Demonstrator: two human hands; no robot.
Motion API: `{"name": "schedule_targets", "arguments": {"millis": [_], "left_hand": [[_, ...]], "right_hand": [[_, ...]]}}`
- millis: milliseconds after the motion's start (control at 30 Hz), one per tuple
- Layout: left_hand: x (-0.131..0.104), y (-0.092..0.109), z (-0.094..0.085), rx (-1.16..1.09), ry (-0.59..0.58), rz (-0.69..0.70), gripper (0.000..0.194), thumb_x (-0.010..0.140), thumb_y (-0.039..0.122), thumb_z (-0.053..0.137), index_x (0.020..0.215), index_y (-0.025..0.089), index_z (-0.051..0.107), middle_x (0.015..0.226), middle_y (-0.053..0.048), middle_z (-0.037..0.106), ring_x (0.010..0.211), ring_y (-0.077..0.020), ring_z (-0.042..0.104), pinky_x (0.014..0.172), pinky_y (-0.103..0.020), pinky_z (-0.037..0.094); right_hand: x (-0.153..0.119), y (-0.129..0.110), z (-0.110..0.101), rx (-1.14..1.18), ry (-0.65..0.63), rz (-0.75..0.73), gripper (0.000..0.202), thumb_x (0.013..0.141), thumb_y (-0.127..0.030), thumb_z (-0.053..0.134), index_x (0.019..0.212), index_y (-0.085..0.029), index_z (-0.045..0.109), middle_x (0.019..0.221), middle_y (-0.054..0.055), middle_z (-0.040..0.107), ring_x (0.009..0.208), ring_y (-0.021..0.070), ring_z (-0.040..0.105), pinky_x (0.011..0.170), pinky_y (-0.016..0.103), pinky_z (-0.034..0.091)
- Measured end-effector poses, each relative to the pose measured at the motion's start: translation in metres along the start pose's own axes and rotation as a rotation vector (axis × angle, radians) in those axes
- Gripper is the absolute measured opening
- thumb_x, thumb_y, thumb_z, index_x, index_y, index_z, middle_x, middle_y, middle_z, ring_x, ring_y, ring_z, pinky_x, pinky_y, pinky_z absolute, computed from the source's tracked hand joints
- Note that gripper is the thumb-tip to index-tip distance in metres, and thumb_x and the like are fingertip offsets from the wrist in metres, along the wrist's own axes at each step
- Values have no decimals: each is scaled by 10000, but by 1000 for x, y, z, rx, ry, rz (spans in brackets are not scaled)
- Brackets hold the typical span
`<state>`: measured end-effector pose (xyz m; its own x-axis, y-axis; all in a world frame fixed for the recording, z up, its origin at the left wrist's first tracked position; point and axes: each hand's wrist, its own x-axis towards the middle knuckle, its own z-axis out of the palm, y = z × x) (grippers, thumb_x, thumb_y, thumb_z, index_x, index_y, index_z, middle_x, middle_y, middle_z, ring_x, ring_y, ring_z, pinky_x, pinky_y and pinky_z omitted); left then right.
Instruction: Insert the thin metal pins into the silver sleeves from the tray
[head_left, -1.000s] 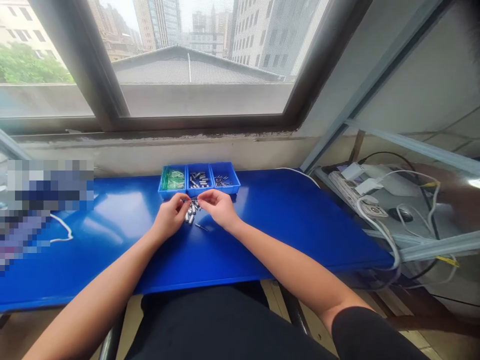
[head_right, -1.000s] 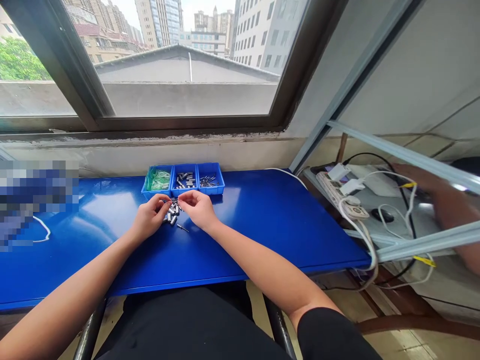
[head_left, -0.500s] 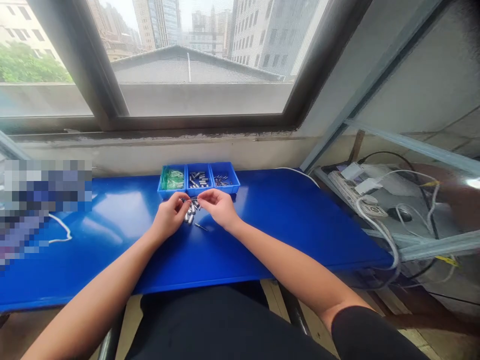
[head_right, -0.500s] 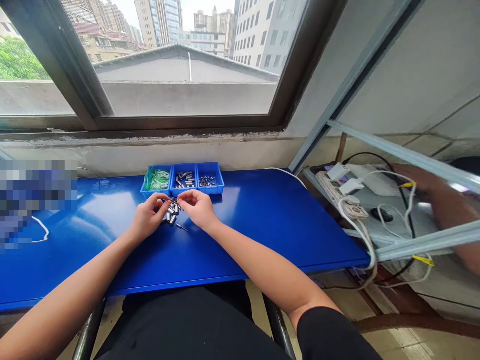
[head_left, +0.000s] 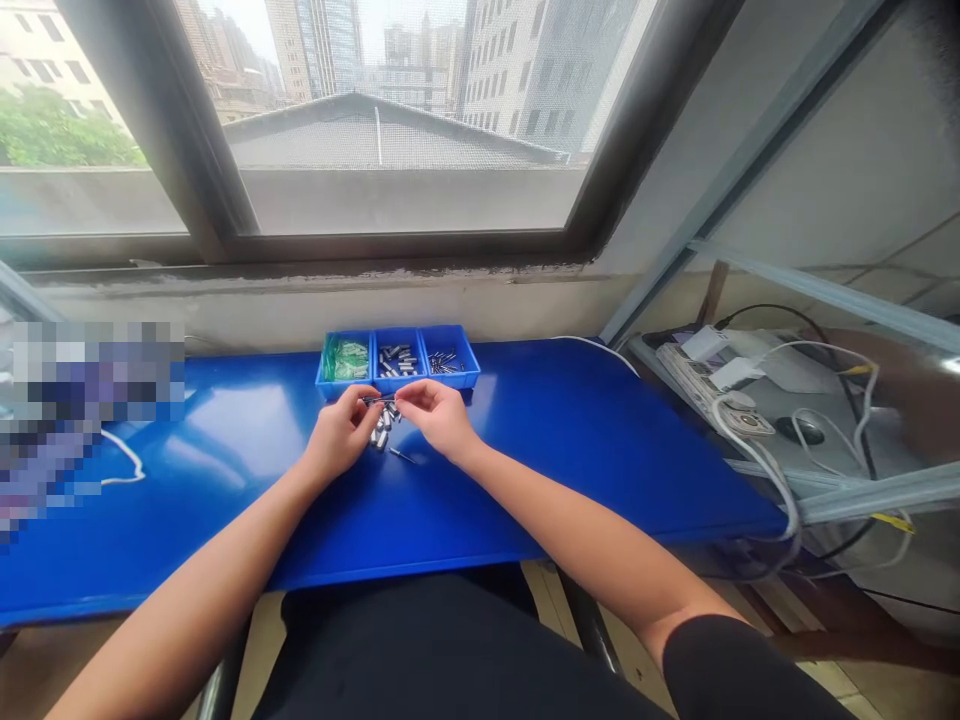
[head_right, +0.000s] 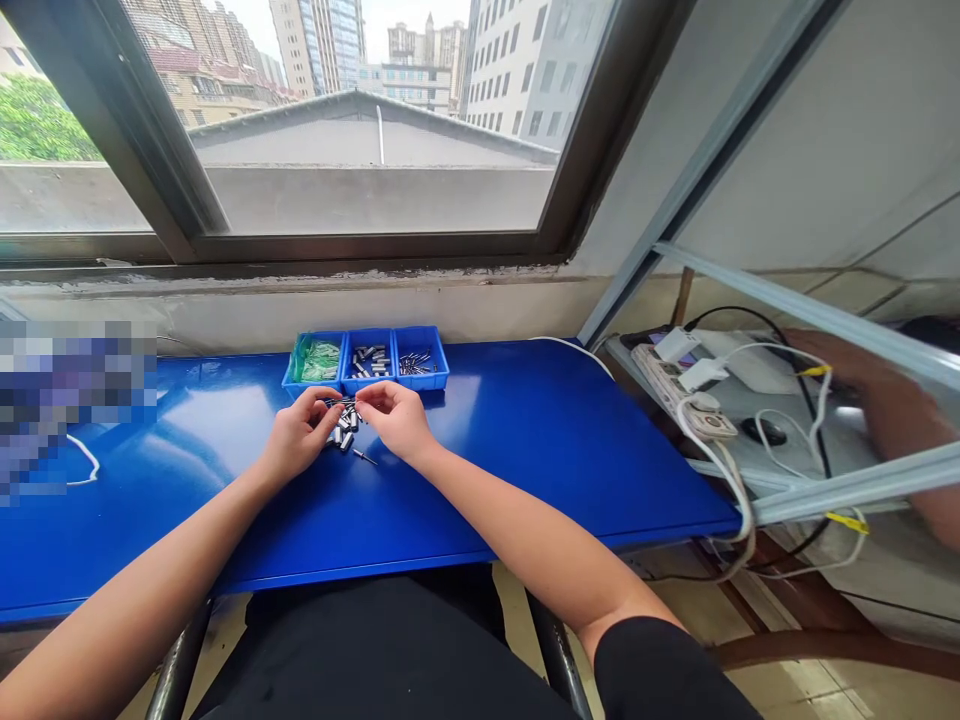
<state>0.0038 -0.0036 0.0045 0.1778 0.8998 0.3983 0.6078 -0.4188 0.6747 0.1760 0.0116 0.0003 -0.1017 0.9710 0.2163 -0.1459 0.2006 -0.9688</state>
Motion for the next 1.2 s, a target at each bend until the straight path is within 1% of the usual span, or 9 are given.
{"name": "schedule_targets", "arguments": {"millis": [133, 333, 400, 567, 700, 900, 967, 1100, 1200], "left_hand": [[0, -1, 0, 9, 5, 10, 208, 901, 388, 496, 947, 198, 565, 522, 77, 426, 457, -82, 381, 500, -201, 326], [2, -3, 0, 21, 5, 23, 279, 915, 406, 465, 826, 173, 590, 617, 25, 554, 537, -97, 466, 536, -212, 363], [2, -2, -1, 16, 1, 14, 270, 914, 406, 470, 850, 174, 591, 598, 33, 535, 520, -93, 449, 529, -212, 356], [1, 1, 0, -2, 10, 5, 231, 897, 389, 503, 1006, 195, 565, 524, 79, 432, 464, -86, 391, 509, -204, 333], [1, -1, 0, 4, 10, 6, 217, 900, 394, 496, 946, 197, 574, 515, 78, 413, 457, -85, 374, 504, -204, 328], [1, -2, 0, 21, 16, 10, 273, 912, 398, 469, 820, 174, 596, 607, 29, 542, 530, -92, 453, 528, -207, 360], [1, -1, 0, 18, 15, 4, 262, 910, 403, 473, 866, 176, 597, 580, 40, 513, 511, -92, 437, 519, -208, 352], [1, 1, 0, -9, 15, -4, 246, 891, 388, 511, 1025, 192, 571, 523, 80, 430, 465, -85, 388, 496, -198, 327], [1, 1, 0, -14, 18, 7, 221, 887, 381, 516, 995, 195, 570, 518, 86, 425, 452, -79, 378, 496, -196, 325]], "right_hand": [[0, 1, 0, -8, -6, -4, 295, 632, -419, 763, 773, -186, 650, 795, 46, 690, 753, 173, 650, 758, 347, 543], [-1, 1, 0, -14, -18, -15, 298, 641, -421, 758, 781, -181, 652, 799, 50, 690, 757, 175, 652, 763, 348, 541], [-1, 0, 0, -11, -15, -11, 291, 643, -414, 758, 780, -180, 653, 798, 51, 689, 754, 175, 651, 762, 349, 540], [0, 0, 0, -13, -4, -8, 295, 639, -424, 759, 775, -186, 652, 789, 47, 690, 748, 175, 651, 751, 348, 542], [0, 2, 0, -21, -7, -16, 300, 645, -430, 754, 781, -183, 650, 790, 45, 693, 747, 173, 653, 748, 344, 544], [-1, 3, 0, -33, -29, -29, 266, 667, -404, 746, 791, -186, 656, 794, 48, 693, 741, 173, 653, 765, 351, 546], [-1, 3, 0, -27, -22, -30, 261, 664, -396, 747, 786, -185, 654, 787, 47, 691, 737, 173, 652, 765, 354, 545], [0, 2, 0, -12, -6, -5, 265, 651, -397, 750, 777, -186, 650, 780, 43, 690, 740, 175, 653, 751, 351, 544], [1, 3, 0, -3, 3, 11, 273, 639, -395, 758, 776, -183, 652, 773, 44, 689, 733, 177, 653, 747, 354, 543]]}}
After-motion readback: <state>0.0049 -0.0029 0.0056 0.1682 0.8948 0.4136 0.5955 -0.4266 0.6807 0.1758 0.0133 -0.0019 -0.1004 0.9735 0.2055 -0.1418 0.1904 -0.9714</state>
